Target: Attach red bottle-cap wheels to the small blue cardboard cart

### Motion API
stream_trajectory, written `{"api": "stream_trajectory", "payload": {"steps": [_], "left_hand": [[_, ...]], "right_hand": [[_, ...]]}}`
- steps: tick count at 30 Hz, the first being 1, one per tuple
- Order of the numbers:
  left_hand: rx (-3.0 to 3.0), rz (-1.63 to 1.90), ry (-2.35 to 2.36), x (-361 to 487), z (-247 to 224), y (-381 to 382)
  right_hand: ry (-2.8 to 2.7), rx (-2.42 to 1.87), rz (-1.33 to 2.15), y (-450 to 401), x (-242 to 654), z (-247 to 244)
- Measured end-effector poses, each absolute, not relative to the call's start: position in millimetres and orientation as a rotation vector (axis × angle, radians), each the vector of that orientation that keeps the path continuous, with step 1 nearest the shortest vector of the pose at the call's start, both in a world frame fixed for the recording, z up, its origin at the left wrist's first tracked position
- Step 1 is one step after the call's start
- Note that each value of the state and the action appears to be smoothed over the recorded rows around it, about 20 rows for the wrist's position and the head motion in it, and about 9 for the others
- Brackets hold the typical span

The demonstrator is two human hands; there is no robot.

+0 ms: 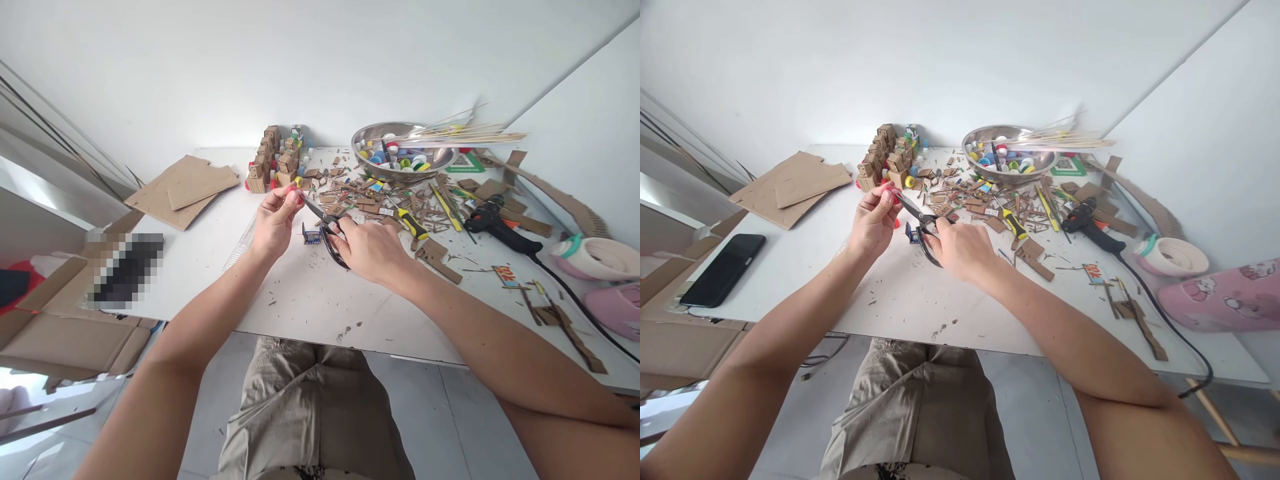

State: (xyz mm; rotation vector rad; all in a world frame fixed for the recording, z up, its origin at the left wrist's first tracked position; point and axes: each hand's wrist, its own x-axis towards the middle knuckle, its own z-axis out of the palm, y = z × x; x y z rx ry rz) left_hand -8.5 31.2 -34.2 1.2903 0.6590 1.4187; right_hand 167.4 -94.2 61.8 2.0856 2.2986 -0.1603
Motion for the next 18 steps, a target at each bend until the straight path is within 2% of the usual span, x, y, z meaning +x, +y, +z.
{"api": "stream_trajectory", "payload": {"steps": [8, 18], "left_hand": [[1.340, 1.497, 0.679, -7.3, -33.1, 30.4], [1.358, 1.459, 0.663, -12.6, -33.2, 37.0]], "right_hand": [[2.356, 2.147, -0.351, -95.0, 162.5, 57.9], [2.361, 2.327, -0.897, -92.5, 166.7, 55.7]]}}
